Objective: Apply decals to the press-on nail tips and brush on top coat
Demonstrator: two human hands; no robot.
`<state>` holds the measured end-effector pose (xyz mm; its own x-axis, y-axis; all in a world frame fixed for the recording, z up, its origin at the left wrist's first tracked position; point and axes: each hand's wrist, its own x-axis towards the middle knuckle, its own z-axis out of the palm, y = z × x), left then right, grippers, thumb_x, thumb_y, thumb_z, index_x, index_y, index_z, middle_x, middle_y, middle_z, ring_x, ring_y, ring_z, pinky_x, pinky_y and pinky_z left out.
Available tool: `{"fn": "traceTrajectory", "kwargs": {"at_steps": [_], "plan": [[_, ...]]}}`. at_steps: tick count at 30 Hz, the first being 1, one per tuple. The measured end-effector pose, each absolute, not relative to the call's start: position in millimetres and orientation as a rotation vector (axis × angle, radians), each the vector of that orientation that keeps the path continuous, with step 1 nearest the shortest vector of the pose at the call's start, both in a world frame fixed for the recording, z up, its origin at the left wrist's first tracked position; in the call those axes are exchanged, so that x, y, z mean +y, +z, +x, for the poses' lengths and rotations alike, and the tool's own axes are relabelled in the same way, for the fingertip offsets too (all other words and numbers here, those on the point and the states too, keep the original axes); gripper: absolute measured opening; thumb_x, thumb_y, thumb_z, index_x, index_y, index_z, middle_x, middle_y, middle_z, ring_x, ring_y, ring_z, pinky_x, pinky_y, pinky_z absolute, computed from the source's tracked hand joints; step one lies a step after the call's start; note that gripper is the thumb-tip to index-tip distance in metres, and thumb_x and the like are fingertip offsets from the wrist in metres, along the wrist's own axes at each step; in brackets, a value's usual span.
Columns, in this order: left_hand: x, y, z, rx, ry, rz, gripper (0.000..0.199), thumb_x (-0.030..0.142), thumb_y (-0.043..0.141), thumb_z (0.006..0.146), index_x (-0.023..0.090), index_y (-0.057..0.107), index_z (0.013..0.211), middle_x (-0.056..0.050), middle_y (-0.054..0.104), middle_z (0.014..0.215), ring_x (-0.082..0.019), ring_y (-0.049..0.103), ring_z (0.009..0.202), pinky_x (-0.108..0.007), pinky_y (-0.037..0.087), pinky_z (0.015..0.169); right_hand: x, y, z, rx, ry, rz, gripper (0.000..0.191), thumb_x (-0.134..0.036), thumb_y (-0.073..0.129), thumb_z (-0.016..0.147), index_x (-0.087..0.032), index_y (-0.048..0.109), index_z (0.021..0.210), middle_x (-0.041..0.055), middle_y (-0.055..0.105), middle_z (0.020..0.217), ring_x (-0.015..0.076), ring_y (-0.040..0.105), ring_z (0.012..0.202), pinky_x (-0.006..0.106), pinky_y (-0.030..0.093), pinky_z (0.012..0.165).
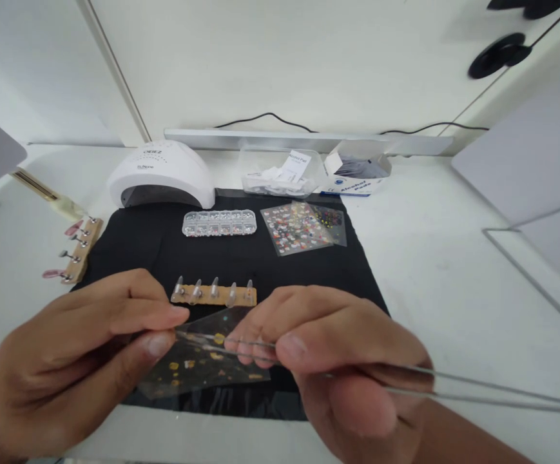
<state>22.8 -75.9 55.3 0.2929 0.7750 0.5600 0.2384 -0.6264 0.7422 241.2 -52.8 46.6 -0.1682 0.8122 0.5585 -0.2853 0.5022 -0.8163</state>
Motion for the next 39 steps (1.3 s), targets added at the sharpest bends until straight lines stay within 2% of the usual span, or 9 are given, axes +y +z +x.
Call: {"fn": "traceTrajectory", "kwargs": {"at_steps": [8,16,22,39], "plan": [[-79.2,54.1,21.9,0.954,1.297,1.871,0.027,-0.001,0.066,0.085,0.017,0.079,0.1,-0.001,0.069,0.075,-0.007,0.056,0.055,-0.015,0.042,0.045,-49.4,38.8,234.4,-1.366,1.042,-0.441,0.027,-0.042,0.065,0.099,-0.025,0.086,0.097,0.0033,0.076,0.069,0.0202,0.074,0.054,0.036,0.067,0.047],[-75.1,56.7,24.9,1.022,1.211,1.599,0.021,0.007,0.065,0.085,0.02,0.081,0.087,0.001,0.065,0.067,-0.006,0.056,0.047,-0.013,0.043,0.043,-41.3,44.0,238.6,-1.472,1.187,-0.402,0.022,-0.036,0.069,0.097,-0.024,0.085,0.104,0.0057,0.078,0.07,0.0216,0.076,0.059,0.036,0.069,0.056],[-75.5,59.7,25.9,1.008,1.178,1.521,0.021,0.007,0.065,0.084,0.021,0.081,0.083,0.002,0.064,0.065,-0.006,0.054,0.048,-0.013,0.042,0.044,-45.3,33.4,235.1,-1.341,1.157,-0.359,0.027,-0.04,0.066,0.098,-0.021,0.085,0.103,0.0056,0.077,0.074,0.0207,0.075,0.06,0.035,0.067,0.053],[-72.2,61.3,25.8,0.952,1.146,1.45,0.02,0.009,0.064,0.084,0.018,0.082,0.08,0.0,0.062,0.062,-0.008,0.052,0.046,-0.016,0.042,0.04,-46.4,41.2,240.3,-1.448,1.07,-0.445,0.025,-0.044,0.065,0.098,-0.029,0.085,0.096,0.0002,0.073,0.064,0.018,0.072,0.048,0.033,0.064,0.043]]}}
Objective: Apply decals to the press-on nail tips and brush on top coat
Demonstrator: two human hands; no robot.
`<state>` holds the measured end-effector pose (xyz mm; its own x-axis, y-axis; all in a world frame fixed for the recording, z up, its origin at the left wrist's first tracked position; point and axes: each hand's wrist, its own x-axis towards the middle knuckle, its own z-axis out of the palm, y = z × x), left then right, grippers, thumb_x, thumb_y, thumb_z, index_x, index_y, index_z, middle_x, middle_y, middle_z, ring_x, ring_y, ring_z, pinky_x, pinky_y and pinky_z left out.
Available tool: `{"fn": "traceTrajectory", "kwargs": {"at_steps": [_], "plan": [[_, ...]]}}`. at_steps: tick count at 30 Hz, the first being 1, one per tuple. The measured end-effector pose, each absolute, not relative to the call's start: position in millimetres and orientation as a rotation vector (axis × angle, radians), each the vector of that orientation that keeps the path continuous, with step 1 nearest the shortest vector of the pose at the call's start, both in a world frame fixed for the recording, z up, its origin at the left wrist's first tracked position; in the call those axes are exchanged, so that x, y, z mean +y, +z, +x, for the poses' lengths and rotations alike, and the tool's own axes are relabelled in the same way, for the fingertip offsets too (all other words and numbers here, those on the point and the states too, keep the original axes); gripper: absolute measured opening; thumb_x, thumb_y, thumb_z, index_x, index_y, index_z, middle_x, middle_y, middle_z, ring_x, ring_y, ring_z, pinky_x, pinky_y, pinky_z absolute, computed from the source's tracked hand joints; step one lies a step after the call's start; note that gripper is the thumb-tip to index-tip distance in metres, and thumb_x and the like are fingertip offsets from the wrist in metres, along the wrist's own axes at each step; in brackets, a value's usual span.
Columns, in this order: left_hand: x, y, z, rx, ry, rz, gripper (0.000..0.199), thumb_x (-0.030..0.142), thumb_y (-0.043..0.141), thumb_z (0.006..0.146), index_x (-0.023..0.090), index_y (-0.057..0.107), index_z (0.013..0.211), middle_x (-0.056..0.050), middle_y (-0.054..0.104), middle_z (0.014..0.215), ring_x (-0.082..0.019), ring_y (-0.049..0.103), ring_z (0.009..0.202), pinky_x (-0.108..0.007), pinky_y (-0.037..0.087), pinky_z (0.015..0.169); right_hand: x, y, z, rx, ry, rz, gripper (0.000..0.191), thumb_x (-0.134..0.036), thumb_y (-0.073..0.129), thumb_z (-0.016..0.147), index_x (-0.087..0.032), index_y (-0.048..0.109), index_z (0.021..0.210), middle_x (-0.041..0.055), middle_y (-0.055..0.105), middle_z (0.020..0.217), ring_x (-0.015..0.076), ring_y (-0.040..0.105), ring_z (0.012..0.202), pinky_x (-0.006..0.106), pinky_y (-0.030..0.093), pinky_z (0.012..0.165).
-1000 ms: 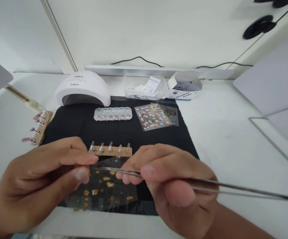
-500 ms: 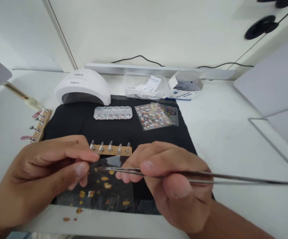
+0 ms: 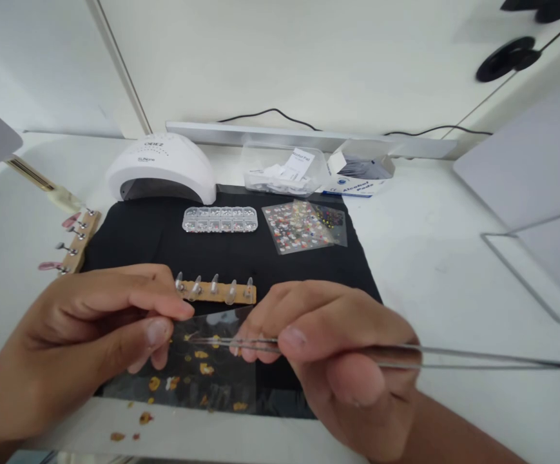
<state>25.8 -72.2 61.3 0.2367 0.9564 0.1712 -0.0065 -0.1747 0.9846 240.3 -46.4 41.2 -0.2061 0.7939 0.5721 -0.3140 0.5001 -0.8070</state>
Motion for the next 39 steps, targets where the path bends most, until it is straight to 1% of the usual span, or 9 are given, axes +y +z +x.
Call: {"fn": "traceTrajectory", "kwargs": {"at_steps": [5,11,16,19,27,30,34,36,39], "plan": [[-71.7,60.8,26.7,0.964,1.135,1.421,0.018,0.011,0.065,0.083,0.017,0.081,0.078,0.0,0.061,0.06,-0.007,0.05,0.043,-0.015,0.041,0.038,-45.7,38.5,243.1,-1.432,1.08,-0.448,0.028,-0.045,0.062,0.099,-0.029,0.084,0.097,0.0001,0.073,0.065,0.0179,0.072,0.05,0.033,0.064,0.044],[-72.5,59.7,27.8,0.997,1.133,1.322,0.016,0.011,0.068,0.081,0.017,0.082,0.078,0.0,0.064,0.06,-0.008,0.06,0.047,-0.014,0.049,0.042,-39.3,36.3,239.0,-1.355,1.21,-0.354,0.027,-0.04,0.064,0.1,-0.023,0.084,0.1,0.0024,0.075,0.069,0.0168,0.072,0.055,0.031,0.065,0.05],[-72.1,60.9,28.4,1.008,1.125,1.245,0.015,0.011,0.071,0.079,0.018,0.084,0.08,0.001,0.064,0.06,-0.008,0.061,0.046,-0.013,0.051,0.043,-35.2,34.2,237.2,-1.345,1.284,-0.289,0.029,-0.037,0.06,0.102,-0.019,0.083,0.104,0.0036,0.076,0.07,0.0162,0.072,0.058,0.028,0.066,0.054],[-72.8,60.5,28.2,1.008,1.129,1.25,0.015,0.01,0.071,0.079,0.018,0.084,0.08,0.0,0.065,0.06,-0.008,0.061,0.047,-0.013,0.05,0.043,-35.2,33.8,237.1,-1.348,1.285,-0.291,0.028,-0.037,0.06,0.102,-0.02,0.083,0.105,0.0031,0.075,0.07,0.0156,0.071,0.057,0.028,0.065,0.053],[-73.1,58.5,28.4,0.973,1.131,1.256,0.016,0.009,0.07,0.08,0.018,0.084,0.079,0.001,0.063,0.061,-0.007,0.06,0.048,-0.012,0.052,0.044,-35.5,31.8,242.1,-1.356,1.28,-0.27,0.03,-0.04,0.062,0.1,-0.02,0.082,0.108,0.0051,0.077,0.073,0.0188,0.072,0.06,0.032,0.065,0.053],[-72.8,58.3,29.0,0.963,1.12,1.242,0.016,0.009,0.069,0.08,0.018,0.082,0.076,0.001,0.063,0.061,-0.007,0.059,0.049,-0.012,0.053,0.044,-36.5,31.2,244.7,-1.347,1.283,-0.31,0.033,-0.046,0.063,0.099,-0.022,0.082,0.11,0.0044,0.076,0.076,0.0196,0.072,0.062,0.035,0.067,0.056],[-74.0,56.5,27.8,0.974,1.159,1.261,0.015,0.009,0.069,0.081,0.018,0.081,0.079,0.001,0.064,0.061,-0.007,0.059,0.049,-0.013,0.052,0.045,-38.4,36.0,241.6,-1.366,1.188,-0.389,0.031,-0.05,0.064,0.098,-0.026,0.083,0.103,0.0017,0.074,0.071,0.0173,0.069,0.055,0.034,0.065,0.049],[-74.7,55.4,27.5,0.985,1.207,1.292,0.014,0.009,0.07,0.082,0.018,0.08,0.081,0.002,0.064,0.061,-0.006,0.057,0.048,-0.012,0.049,0.045,-40.9,39.1,241.2,-1.371,1.072,-0.451,0.029,-0.046,0.063,0.1,-0.027,0.084,0.099,0.0013,0.074,0.067,0.0168,0.067,0.052,0.033,0.063,0.046],[-75.9,53.5,28.6,1.026,1.271,1.328,0.011,0.009,0.071,0.083,0.018,0.077,0.083,0.002,0.064,0.061,-0.006,0.056,0.048,-0.011,0.047,0.044,-49.1,38.4,249.6,-1.389,0.912,-0.472,0.022,-0.042,0.065,0.099,-0.03,0.084,0.102,0.0018,0.075,0.066,0.0186,0.069,0.052,0.035,0.062,0.048]]}}
